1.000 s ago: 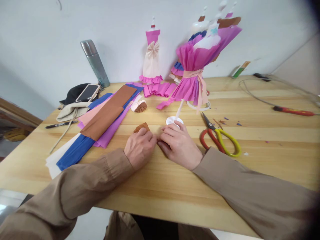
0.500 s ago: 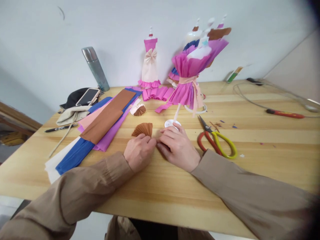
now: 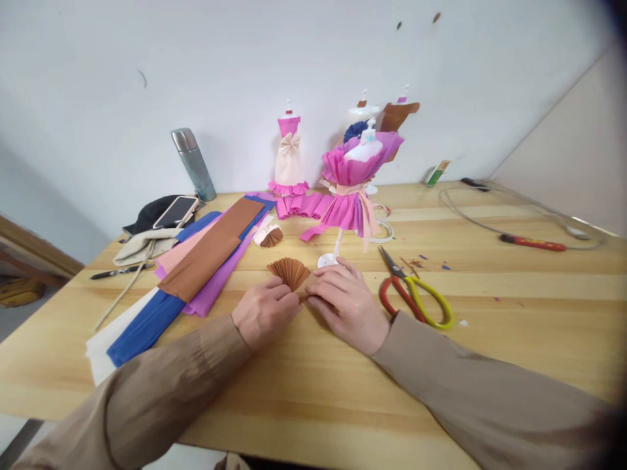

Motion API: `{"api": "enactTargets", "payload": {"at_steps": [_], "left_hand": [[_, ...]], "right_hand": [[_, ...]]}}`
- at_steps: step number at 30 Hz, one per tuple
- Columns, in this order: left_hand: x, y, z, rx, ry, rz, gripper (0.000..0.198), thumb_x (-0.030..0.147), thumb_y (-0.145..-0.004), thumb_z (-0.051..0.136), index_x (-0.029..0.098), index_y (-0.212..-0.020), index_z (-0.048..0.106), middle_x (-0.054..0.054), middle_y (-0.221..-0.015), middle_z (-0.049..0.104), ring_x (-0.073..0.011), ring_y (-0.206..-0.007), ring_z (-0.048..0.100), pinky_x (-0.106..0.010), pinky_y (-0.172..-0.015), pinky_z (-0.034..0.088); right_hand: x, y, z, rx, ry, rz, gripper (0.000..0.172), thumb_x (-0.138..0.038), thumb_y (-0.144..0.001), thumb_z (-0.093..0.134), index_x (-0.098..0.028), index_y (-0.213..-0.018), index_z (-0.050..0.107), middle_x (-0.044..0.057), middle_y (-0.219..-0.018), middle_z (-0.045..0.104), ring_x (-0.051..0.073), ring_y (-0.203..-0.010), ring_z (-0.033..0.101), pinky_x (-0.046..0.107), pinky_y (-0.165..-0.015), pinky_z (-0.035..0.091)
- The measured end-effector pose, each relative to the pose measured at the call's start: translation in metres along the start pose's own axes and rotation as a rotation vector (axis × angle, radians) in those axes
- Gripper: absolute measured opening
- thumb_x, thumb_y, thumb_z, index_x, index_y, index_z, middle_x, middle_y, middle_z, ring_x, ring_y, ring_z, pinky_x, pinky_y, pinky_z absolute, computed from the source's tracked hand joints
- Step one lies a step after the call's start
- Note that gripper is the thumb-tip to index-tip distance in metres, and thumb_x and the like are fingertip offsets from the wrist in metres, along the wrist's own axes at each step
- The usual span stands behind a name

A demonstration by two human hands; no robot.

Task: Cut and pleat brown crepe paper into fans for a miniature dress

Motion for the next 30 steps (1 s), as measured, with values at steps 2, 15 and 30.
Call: {"api": "enactTargets", "payload": {"at_steps": [2, 15, 30], "left_hand": [[0.001, -0.002, -0.008, 0.044, -0.009, 0.006, 0.029, 0.012, -0.090, 0.047, 0.016, -0.062, 0.051, 0.000, -0.057, 0.052, -0.0117, -0.055, 0.044, -0.024, -0.054, 0.041], [0.008, 0.001, -0.052, 0.381, -0.105, 0.074, 0.015, 0.004, -0.081, 0.057, 0.017, -0.073, 0.054, 0.003, -0.056, 0.053, -0.0105, -0.055, 0.048, -0.024, -0.056, 0.044], [-0.006, -0.001, -0.003, -0.015, -0.042, 0.098, 0.030, 0.012, -0.093, 0.039, 0.017, -0.068, 0.054, -0.001, -0.058, 0.051, -0.0136, -0.056, 0.043, -0.026, -0.055, 0.040]], "right_hand": [[0.002, 0.000, -0.008, 0.070, -0.038, 0.009, 0.010, -0.018, -0.088, 0.056, -0.021, -0.093, 0.064, 0.005, -0.087, 0.069, 0.021, -0.095, 0.061, 0.048, -0.099, 0.038], [0.032, 0.008, 0.009, 0.028, -0.686, 0.373, 0.048, -0.035, -0.087, 0.057, -0.021, -0.131, 0.045, 0.013, -0.116, 0.063, 0.024, -0.098, 0.064, 0.040, -0.081, 0.056], [0.009, 0.004, -0.013, 0.104, -0.147, 0.081, 0.056, -0.023, -0.081, 0.060, -0.019, -0.134, 0.042, 0.019, -0.134, 0.049, 0.032, -0.127, 0.045, 0.056, -0.101, 0.041]]}}
Point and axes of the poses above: each hand's wrist, its own y-axis away from the middle knuckle, its own z-axis out of the palm, x = y × z, the point moved 9 cm from there along -y, towards the middle knuckle
